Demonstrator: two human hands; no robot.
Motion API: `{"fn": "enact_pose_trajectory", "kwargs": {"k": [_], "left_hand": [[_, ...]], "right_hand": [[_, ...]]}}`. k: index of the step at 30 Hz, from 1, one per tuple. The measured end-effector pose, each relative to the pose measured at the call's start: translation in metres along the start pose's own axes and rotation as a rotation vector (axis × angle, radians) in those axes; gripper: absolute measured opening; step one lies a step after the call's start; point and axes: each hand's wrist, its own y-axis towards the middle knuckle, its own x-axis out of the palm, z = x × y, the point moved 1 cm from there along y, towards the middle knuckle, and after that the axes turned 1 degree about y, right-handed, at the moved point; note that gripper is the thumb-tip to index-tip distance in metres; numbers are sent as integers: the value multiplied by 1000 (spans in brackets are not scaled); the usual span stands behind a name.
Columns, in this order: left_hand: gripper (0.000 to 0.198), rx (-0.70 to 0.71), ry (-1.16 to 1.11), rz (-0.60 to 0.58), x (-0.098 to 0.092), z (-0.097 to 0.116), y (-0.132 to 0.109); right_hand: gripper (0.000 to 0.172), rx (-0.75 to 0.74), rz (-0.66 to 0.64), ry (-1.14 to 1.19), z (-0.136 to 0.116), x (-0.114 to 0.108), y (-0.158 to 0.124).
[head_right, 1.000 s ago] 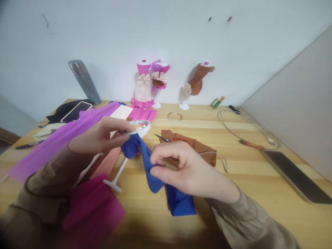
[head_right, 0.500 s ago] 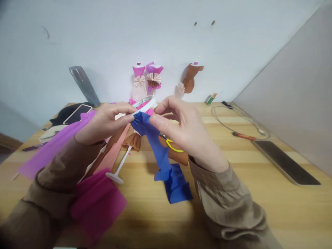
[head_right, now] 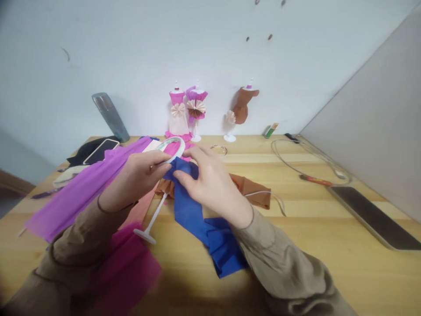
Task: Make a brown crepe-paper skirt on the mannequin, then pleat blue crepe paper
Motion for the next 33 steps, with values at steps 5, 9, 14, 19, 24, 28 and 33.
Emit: {"fn": "enact_pose_trajectory", "kwargs": {"k": [5,9,14,19,24,28,33], "left_hand": [[22,-13,389,11,4,9,-7],[20,67,416,-18,3,17,-11],[23,54,431,-24,2,21,-11],[21,4,356,-75,0,25,-10],[20,-39,231,-65,-1,20,-9],[20,-95,-63,-83,-4,13,-7],[20,-289,-605,-201,-4,8,-6]], "right_hand": [[47,-6,80,32,-1,16,-5],[47,100,-31,257,5,25,-5],[42,158,-10,272,9,20,-6],[33,154,-3,129,9,11,-7],[22,184,-107,274,11,10,-5],[11,203,-199,452,10,6,-4],[17,290,-122,491,5,0,-6]]}}
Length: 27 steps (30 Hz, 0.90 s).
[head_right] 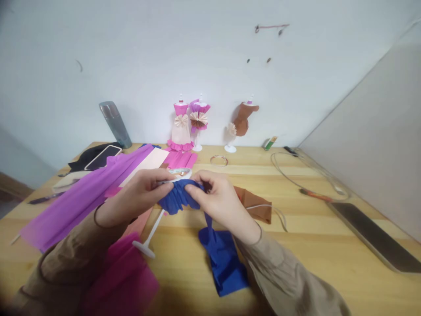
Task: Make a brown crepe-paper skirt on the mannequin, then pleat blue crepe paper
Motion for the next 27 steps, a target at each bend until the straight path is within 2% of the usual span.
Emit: {"fn": "enact_pose_trajectory", "kwargs": {"k": [4,8,10,14,20,27], "left_hand": [[22,-148,-333,-69,3,-6,3],[32,-214,-507,-105,7,-11,6],[39,-232,-565,-132,8,-13,6],[43,-247,-564,-125,11,-14,8],[38,-297,-571,-94,15,-18,10],[25,-271,-512,-21,22,-19,10]], "right_hand": [[13,-44,55,-63,-2,-1,-1],[15,-40,24,-73,3,-2,-1],[16,-50,53,-115,5,-3,0],[14,-67,113,-168,4,-5,0],[20,-14,42,-175,0,-6,-2],[19,-41,18,-185,2,-3,-1]]}}
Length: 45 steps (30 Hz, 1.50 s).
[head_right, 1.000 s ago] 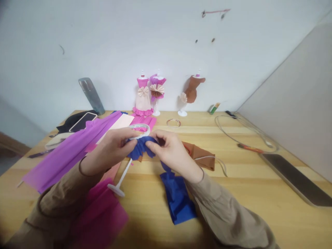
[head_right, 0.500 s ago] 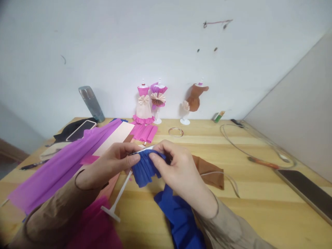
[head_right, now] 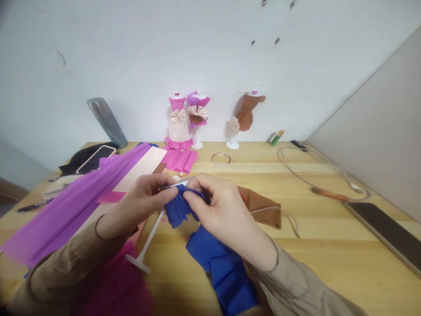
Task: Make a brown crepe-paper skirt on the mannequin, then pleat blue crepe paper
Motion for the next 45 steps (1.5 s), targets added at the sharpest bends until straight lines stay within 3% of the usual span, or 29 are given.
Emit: {"fn": "enact_pose_trajectory", "kwargs": {"k": [10,20,22,26,32,45], "left_hand": [[19,210,262,154,-1,-14,1],[12,433,521,199,-1,-12,0],[12,461,551,196,-2,-12,1],[11,475,572,202,-2,-13,2],[10,478,581,200,-1,-12,1],[10,434,587,182,0,-12,1]], "right_hand": [[12,-53,66,-86,4,3,-4],[11,-73,109,-92,0,2,-1],[15,-48,67,-46,-2,3,-1],[18,23,-30,63,-5,5,-2],[17,-4,68,-24,3,0,1],[19,66,82,-14,11,2,4]]}}
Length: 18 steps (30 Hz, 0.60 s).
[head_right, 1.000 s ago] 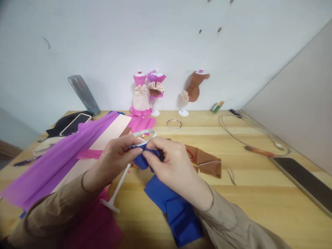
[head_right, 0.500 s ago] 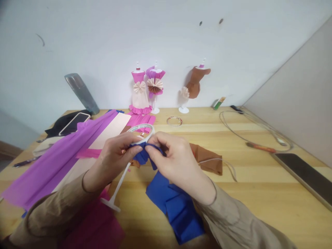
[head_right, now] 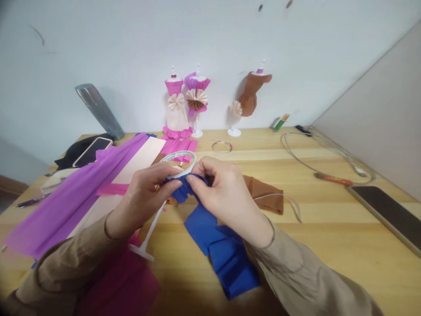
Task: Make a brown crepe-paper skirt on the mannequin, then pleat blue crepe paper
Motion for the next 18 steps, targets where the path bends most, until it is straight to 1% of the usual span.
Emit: {"fn": "enact_pose_trajectory", "kwargs": {"k": [5,10,12,15,18], "left_hand": [[10,31,27,7,0,2,0],[15,141,60,20,1,-2,0],[17,162,66,11,1,-3,1],[17,124,53,-15,0,-2,4],[11,8,9,-49,0,0,5]], "right_hand": [[19,11,-11,25,0,1,2],[22,56,-4,56,1,5,0],[22,55,11,43,3,8,-1],[22,24,55,-24,5,11,-1],[21,-5,62,-45,6,12,1]]}}
